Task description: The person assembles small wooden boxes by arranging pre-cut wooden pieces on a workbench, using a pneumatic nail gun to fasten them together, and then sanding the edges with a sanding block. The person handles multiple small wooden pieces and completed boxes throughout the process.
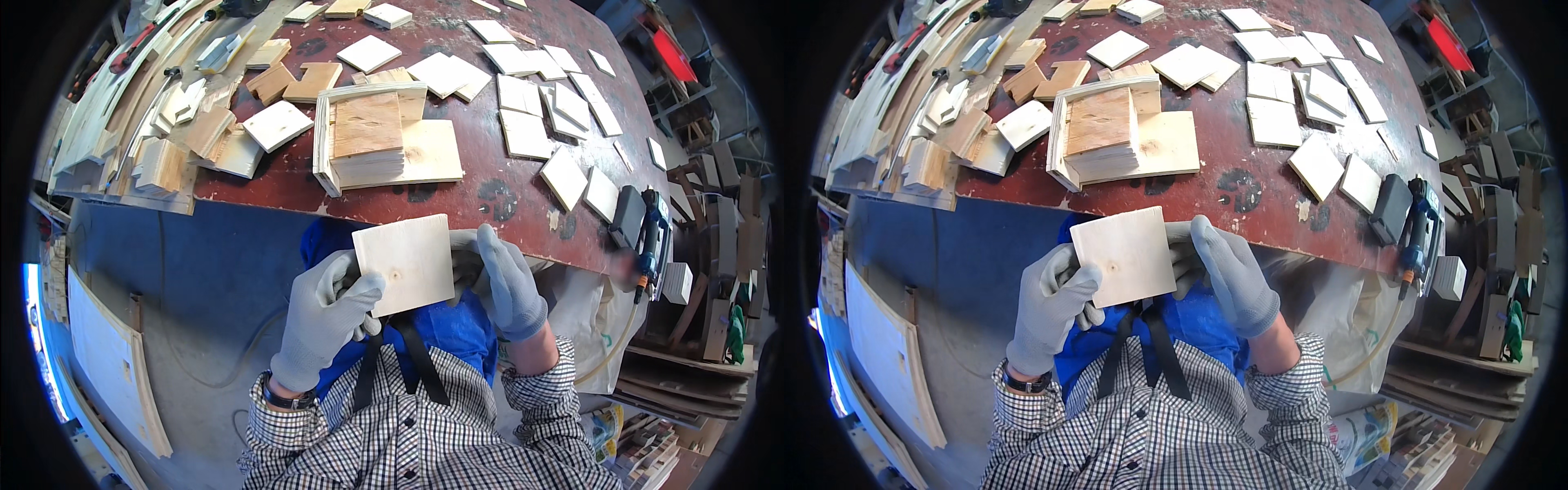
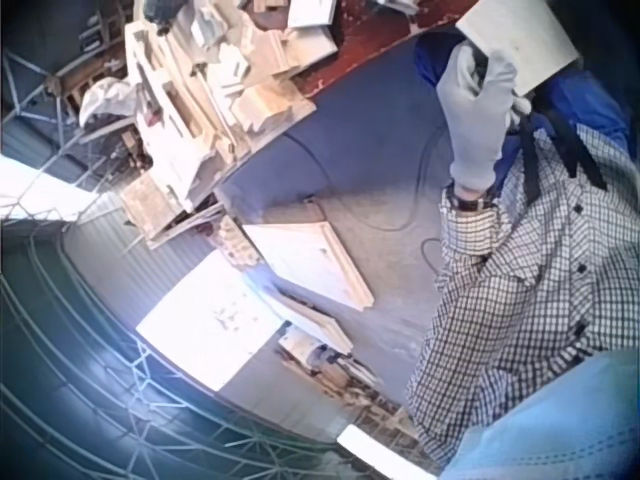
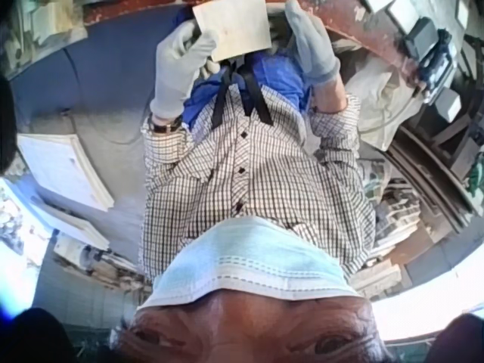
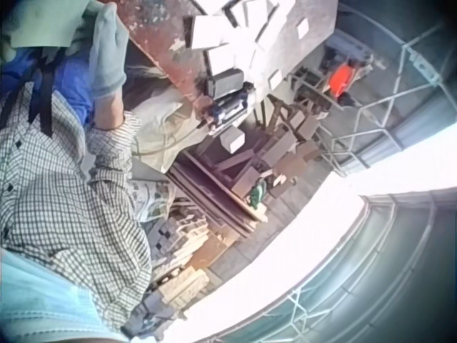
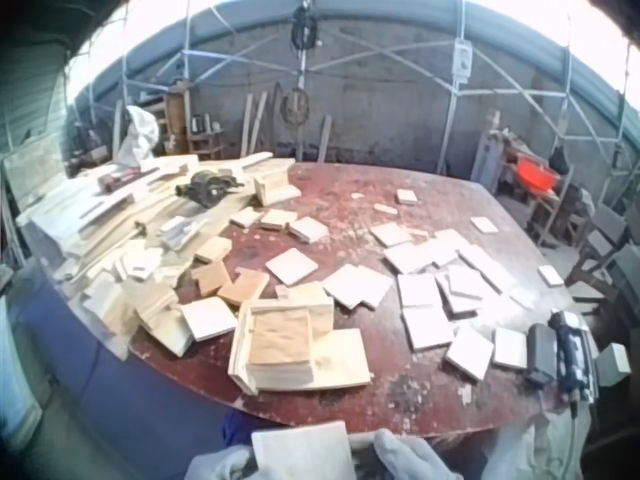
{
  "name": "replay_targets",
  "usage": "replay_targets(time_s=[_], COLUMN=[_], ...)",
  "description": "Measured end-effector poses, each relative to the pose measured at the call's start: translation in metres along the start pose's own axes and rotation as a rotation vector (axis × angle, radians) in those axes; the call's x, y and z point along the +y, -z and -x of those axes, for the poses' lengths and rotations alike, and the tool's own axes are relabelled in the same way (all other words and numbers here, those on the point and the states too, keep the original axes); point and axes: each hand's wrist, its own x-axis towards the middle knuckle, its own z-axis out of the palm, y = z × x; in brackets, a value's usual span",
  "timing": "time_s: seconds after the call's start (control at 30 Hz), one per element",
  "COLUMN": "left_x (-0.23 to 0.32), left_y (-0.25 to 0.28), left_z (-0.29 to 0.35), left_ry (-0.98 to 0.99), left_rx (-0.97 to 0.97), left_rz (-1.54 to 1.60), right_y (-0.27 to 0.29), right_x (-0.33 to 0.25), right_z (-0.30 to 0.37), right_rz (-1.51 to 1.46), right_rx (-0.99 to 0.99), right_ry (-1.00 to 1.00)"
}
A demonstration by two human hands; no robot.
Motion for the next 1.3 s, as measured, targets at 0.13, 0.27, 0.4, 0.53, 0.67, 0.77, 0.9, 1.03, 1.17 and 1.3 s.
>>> replay_targets(time_s=[0.13,0.27,0.4,0.53,0.67,0.77,0.9,1.03,1.17,1.3], left_x=[-0.001,-0.006,-0.013,-0.017,-0.016,-0.016,-0.017,-0.018,-0.020,-0.020], left_y=[0.001,0.000,0.000,0.003,0.003,0.003,0.006,0.007,0.007,0.014], left_z=[-0.004,-0.003,-0.004,-0.005,-0.003,-0.003,-0.002,-0.003,-0.005,-0.019], left_ry=[0.000,-0.070,-0.318,-0.598,-0.630,-0.637,-0.629,-0.644,-0.685,-0.799], left_rx=[-0.019,-0.004,0.001,0.003,-0.012,-0.009,-0.006,0.011,0.022,0.321], left_rz=[-0.023,-0.039,-0.190,-0.419,-0.439,-0.455,-0.483,-0.490,-0.508,-0.573], right_y=[0.001,0.011,0.015,0.012,0.009,0.009,0.012,0.011,0.017,0.022], right_x=[-0.007,-0.003,0.000,-0.004,-0.009,-0.009,-0.006,-0.010,-0.025,-0.042], right_z=[0.002,0.003,0.004,0.001,0.003,0.004,0.001,-0.001,-0.010,-0.035], right_rz=[-0.048,0.045,0.081,0.242,0.329,0.333,0.345,0.387,0.536,0.627], right_rx=[0.039,-0.027,-0.090,-0.193,-0.232,-0.239,-0.280,-0.323,-0.380,-0.189], right_ry=[-0.053,-0.019,0.038,0.222,0.246,0.211,0.237,0.141,0.115,0.257])
